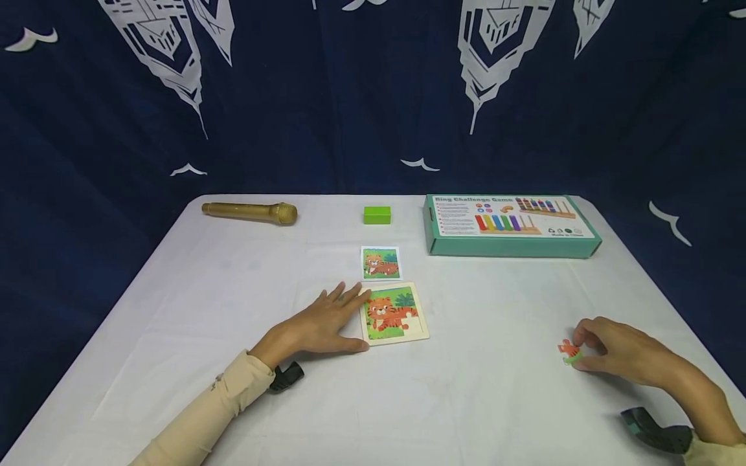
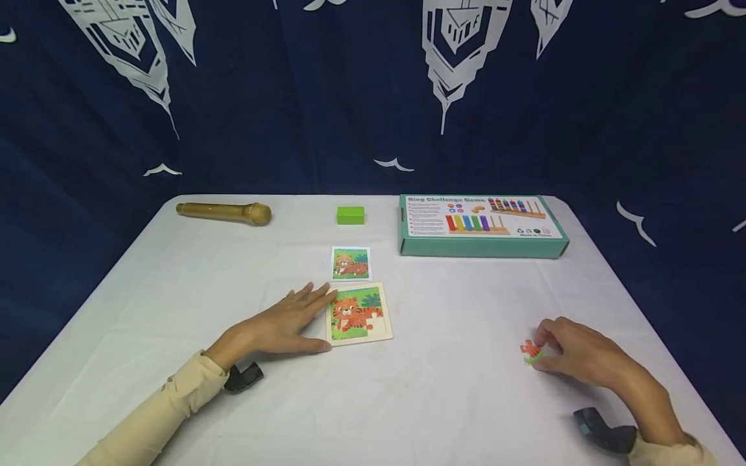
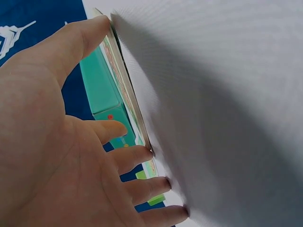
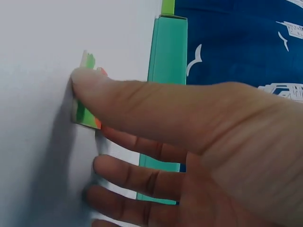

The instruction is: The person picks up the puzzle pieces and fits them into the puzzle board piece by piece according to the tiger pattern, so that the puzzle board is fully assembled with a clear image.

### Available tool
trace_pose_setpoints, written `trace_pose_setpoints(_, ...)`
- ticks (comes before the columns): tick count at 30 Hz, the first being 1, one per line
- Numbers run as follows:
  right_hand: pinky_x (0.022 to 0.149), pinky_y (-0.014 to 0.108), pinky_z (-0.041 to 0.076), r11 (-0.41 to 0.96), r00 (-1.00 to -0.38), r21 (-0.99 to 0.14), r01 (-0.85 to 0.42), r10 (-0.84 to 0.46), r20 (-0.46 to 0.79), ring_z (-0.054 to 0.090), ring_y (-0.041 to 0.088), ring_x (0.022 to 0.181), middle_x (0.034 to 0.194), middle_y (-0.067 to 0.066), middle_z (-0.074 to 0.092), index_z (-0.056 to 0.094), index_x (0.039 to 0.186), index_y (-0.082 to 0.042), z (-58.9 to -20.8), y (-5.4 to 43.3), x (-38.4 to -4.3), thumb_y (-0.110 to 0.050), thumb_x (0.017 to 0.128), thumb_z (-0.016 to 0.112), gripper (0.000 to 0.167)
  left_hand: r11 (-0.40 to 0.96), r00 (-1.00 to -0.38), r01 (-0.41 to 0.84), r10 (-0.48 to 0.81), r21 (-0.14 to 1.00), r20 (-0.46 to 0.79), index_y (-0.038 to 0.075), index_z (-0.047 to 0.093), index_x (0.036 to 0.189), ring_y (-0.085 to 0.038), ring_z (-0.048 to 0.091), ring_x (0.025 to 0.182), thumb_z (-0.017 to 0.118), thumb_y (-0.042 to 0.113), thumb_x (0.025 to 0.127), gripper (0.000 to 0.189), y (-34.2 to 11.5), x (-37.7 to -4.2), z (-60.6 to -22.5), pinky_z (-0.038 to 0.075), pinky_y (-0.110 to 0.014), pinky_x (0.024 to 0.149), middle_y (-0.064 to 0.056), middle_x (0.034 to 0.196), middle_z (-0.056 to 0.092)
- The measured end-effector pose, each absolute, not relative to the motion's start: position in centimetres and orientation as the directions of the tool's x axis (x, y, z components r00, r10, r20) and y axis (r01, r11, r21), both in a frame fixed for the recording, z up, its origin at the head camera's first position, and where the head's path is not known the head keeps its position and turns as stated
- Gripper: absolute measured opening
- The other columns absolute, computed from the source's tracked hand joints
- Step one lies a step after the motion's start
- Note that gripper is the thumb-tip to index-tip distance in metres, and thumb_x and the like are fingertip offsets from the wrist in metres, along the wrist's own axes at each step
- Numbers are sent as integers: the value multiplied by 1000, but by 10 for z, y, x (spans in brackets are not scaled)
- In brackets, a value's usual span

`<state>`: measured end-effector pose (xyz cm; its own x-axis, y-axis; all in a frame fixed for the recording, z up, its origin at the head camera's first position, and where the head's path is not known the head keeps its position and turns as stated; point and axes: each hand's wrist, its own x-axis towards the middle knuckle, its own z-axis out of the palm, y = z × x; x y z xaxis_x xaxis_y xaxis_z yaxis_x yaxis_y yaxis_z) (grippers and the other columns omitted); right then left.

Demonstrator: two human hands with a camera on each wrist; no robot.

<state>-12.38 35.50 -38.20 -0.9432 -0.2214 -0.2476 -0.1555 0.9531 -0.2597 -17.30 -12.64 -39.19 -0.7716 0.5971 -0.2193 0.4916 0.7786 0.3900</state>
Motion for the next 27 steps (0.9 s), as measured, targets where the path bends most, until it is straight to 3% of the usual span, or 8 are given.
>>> trace_pose_setpoints(5,62,27,39,924,-942,-306,-229,-290,-169,45,10,74,82,-5,51,56,90,-16,-385,353,-123,-26,73,81,32,777,-771,494,599,390,-217,19,15,155,-34,3,147,63,57,85,94,-127,-172,-392,8,-56,116,-6,161,8)
trace_pose_setpoints(12,58,21,43,768,-890,-516,-380,-456,-22,48,-3,72,83,-9,59,54,93,-16,-384,336,-134,-6,87,68,18,777,-770,497,600,387,-216,19,15,155,-33,3,147,63,58,85,94,-127,-173,-391,8,-55,116,-6,161,8)
trace_pose_setpoints(14,60,22,47,712,-876,-595,-372,-482,-29,53,0,75,88,-5,62,55,97,-13,-383,327,-138,-6,90,64,14,777,-769,499,601,384,-217,19,15,155,-33,3,147,62,58,85,94,-126,-173,-392,8,-56,116,-6,161,8)
trace_pose_setpoints(19,60,25,52,556,-852,-756,-346,-524,4,61,12,70,85,3,64,56,105,-7,-384,298,-149,-8,93,62,14,776,-767,501,603,383,-218,19,14,155,-33,3,147,62,58,85,94,-126,-174,-393,8,-56,116,-6,161,7)
trace_pose_setpoints(27,58,29,51,435,-831,-841,-321,-555,30,59,22,65,82,11,62,55,114,-7,-393,248,-165,-8,94,60,20,777,-768,494,601,390,-222,19,15,155,-34,2,147,62,58,85,94,-126,-174,-393,8,-56,116,-7,161,7)
